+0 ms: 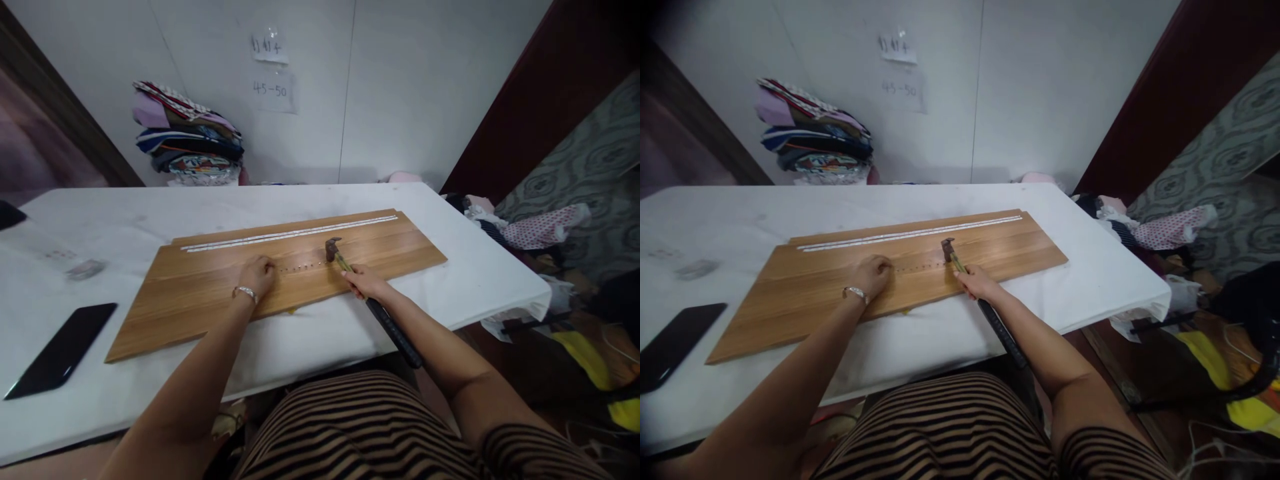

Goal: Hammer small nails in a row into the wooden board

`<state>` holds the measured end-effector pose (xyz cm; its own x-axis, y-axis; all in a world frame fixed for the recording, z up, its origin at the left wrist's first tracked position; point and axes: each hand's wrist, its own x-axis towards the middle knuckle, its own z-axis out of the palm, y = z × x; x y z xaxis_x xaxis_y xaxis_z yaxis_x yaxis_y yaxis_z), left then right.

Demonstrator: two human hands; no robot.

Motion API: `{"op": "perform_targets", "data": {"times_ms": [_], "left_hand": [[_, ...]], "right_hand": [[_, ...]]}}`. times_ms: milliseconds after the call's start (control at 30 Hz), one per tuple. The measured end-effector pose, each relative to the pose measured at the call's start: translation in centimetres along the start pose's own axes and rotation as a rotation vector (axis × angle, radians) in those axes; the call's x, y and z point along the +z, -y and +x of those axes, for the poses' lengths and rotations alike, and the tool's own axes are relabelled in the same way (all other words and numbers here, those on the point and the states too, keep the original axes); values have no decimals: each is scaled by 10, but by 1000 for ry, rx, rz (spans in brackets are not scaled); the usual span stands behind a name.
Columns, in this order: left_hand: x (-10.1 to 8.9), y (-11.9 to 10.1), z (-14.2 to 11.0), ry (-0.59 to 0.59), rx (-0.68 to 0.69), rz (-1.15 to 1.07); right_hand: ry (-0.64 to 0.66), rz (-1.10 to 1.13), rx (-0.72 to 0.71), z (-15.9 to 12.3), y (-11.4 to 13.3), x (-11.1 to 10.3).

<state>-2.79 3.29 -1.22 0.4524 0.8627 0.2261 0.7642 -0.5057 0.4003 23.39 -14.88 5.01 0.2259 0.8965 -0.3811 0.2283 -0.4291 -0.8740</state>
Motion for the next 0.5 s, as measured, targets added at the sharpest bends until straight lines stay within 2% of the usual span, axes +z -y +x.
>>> {"op": "perform_targets", "data": {"times_ms": [233, 500], "left_hand": [[-4, -6, -1, 2, -14, -3], [-1, -1, 1, -4, 3, -7]], "right_hand": [[-7, 2, -70, 4, -6, -3], [-1, 11, -51, 0, -5, -2]]}}
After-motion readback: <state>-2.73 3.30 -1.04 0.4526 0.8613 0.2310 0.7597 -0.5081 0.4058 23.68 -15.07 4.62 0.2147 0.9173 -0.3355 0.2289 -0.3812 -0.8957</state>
